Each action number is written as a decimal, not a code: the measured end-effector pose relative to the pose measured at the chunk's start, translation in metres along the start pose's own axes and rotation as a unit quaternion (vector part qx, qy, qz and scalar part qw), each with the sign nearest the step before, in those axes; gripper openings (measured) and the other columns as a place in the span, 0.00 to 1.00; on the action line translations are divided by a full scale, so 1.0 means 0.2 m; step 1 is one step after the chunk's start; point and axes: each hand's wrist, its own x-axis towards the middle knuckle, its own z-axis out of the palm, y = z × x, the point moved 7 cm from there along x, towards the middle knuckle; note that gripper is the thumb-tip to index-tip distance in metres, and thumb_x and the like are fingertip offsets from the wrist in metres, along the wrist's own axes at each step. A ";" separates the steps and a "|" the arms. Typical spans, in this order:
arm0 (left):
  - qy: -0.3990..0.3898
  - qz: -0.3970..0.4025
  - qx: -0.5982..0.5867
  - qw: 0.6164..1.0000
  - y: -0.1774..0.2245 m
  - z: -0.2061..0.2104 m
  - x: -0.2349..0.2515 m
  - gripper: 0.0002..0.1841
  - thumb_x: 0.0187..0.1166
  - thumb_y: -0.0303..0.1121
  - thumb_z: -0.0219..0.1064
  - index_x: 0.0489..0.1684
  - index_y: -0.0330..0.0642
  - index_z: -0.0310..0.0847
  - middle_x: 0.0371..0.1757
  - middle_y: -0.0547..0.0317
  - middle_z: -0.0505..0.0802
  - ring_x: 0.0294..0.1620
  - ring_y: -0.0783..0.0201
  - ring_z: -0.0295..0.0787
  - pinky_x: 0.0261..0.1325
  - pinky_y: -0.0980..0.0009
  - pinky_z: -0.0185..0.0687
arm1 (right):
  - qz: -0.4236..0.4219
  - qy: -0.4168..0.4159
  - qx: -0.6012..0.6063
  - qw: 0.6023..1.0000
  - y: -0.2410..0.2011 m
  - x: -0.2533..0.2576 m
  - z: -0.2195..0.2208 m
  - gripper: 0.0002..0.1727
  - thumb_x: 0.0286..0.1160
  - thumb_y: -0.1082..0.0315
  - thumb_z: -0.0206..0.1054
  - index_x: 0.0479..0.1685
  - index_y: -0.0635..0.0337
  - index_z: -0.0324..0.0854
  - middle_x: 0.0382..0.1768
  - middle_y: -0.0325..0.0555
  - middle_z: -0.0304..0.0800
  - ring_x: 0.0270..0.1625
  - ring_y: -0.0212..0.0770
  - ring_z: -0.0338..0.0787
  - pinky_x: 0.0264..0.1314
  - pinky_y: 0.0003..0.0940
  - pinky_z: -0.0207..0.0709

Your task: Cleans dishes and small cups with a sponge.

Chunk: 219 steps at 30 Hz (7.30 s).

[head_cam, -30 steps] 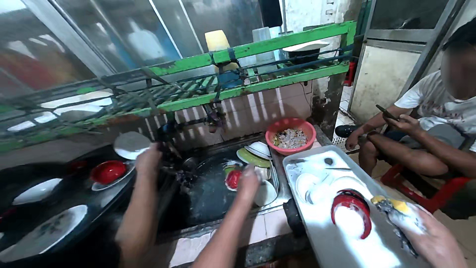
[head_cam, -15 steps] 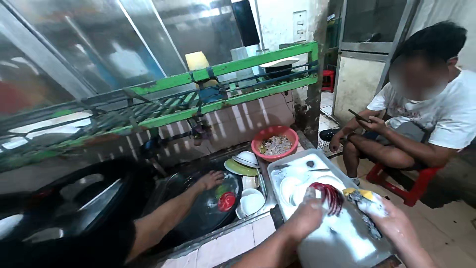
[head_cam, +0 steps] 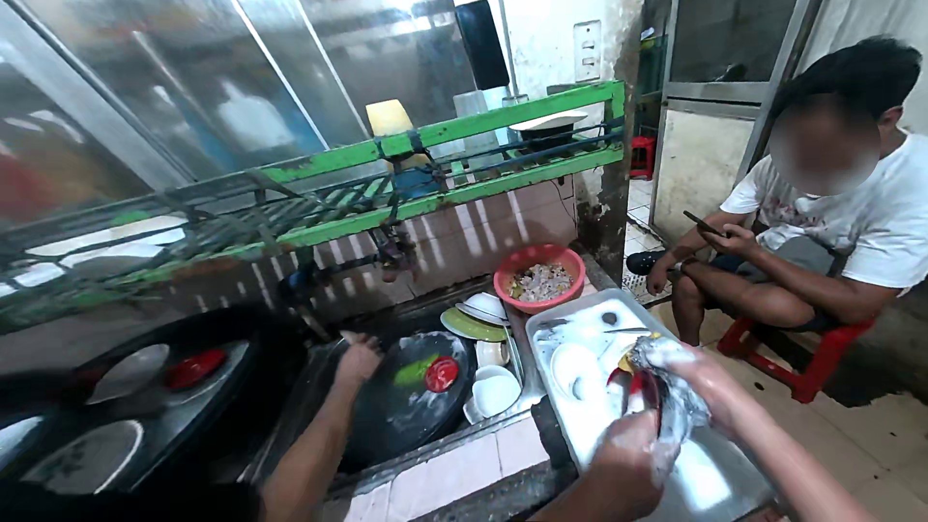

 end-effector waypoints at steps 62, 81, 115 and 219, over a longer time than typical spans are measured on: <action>0.176 -0.018 -0.222 0.959 -0.23 -0.25 0.27 0.20 0.92 0.32 0.47 0.66 0.31 0.84 0.62 0.49 0.91 0.65 0.64 0.86 0.72 0.67 0.77 | -0.094 -0.033 -0.169 0.981 -0.11 -0.13 0.25 0.26 0.81 0.62 0.65 0.73 0.70 0.77 0.62 0.64 0.88 0.68 0.56 0.87 0.74 0.57 0.76; 0.047 -0.125 -0.411 0.902 -0.18 -0.19 0.34 0.22 0.94 0.48 0.47 0.62 0.41 0.80 0.47 0.55 0.92 0.46 0.64 0.90 0.49 0.63 0.88 | -0.541 0.102 -0.381 0.743 -0.18 -0.16 0.14 0.16 0.80 0.59 0.59 0.54 0.49 0.92 0.53 0.48 0.96 0.59 0.56 0.93 0.61 0.60 0.85; 0.275 -0.141 -0.378 0.873 -0.20 -0.25 0.25 0.24 0.95 0.40 0.49 0.75 0.29 0.73 0.79 0.37 0.78 0.81 0.50 0.71 0.82 0.51 0.66 | -0.163 0.108 -0.167 0.967 -0.17 -0.04 0.04 0.26 0.71 0.66 0.74 0.64 0.76 0.81 0.62 0.71 0.87 0.67 0.61 0.86 0.74 0.59 0.75; 0.219 -0.001 -0.432 0.875 -0.12 -0.34 0.15 0.19 0.93 0.33 0.49 0.71 0.30 0.76 0.67 0.49 0.86 0.67 0.67 0.82 0.72 0.68 0.78 | -0.261 0.120 0.012 0.958 -0.33 -0.14 0.04 0.34 0.60 0.64 0.78 0.67 0.74 0.76 0.54 0.53 0.91 0.55 0.38 0.92 0.59 0.36 0.87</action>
